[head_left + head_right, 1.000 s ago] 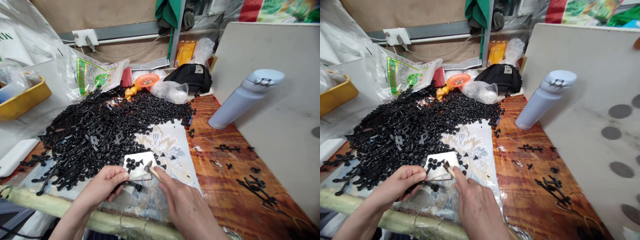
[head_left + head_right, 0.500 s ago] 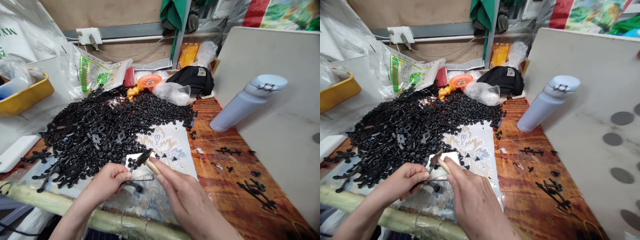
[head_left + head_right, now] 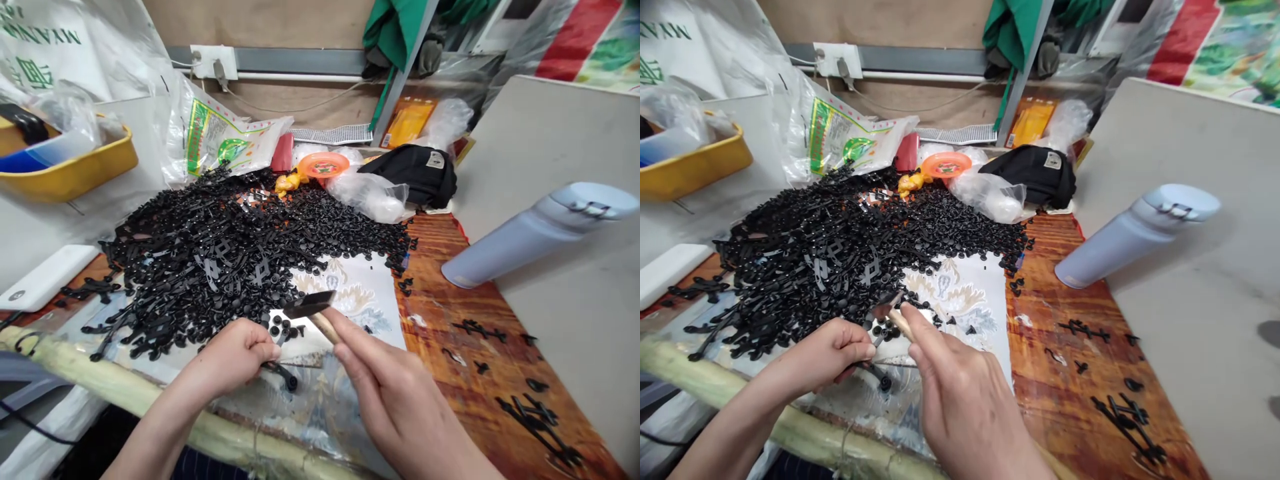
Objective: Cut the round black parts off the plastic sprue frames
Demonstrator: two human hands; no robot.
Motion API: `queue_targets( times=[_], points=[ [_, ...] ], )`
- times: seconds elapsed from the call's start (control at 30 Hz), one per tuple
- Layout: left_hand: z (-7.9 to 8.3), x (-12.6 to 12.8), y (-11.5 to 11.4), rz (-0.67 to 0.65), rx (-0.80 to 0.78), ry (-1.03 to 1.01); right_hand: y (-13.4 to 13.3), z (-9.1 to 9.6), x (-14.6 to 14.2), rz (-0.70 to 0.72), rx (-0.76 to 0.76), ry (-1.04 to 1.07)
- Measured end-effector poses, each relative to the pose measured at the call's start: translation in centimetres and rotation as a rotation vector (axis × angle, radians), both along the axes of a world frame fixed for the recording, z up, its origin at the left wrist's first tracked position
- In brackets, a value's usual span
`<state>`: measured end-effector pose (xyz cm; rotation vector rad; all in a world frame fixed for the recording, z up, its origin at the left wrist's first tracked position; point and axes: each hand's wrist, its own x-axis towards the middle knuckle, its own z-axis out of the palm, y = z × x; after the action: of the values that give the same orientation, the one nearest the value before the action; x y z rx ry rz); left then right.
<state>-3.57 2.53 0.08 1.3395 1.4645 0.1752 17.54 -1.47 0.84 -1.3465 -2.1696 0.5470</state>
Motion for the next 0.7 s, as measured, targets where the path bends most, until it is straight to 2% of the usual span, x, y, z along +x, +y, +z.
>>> queue_targets(
  times=[0.17, 0.33, 0.5, 0.63, 0.7],
  points=[
    [-0.07, -0.11, 0.07, -0.003, -0.002, -0.009, -0.02, -0.43, -0.28, 0.004, -0.117, -0.179],
    [-0.11, 0.01, 0.2, -0.003, -0.01, -0.025, -0.07, 0.03, -0.2, -0.005, -0.049, 0.006],
    [-0.14, -0.24, 0.38, -0.01, -0.04, -0.026, 0.3, 0.14, -0.11, 0.028, -0.16, -0.199],
    [-0.28, -0.49, 0.53, -0.03, -0.054, -0.04, 0.51, 0.5, -0.09, -0.026, -0.092, -0.062],
    [-0.38, -0.51, 0.55, -0.032, -0.057, -0.042, 0.45, 0.3, -0.33, -0.022, -0.109, -0.1]
  ],
)
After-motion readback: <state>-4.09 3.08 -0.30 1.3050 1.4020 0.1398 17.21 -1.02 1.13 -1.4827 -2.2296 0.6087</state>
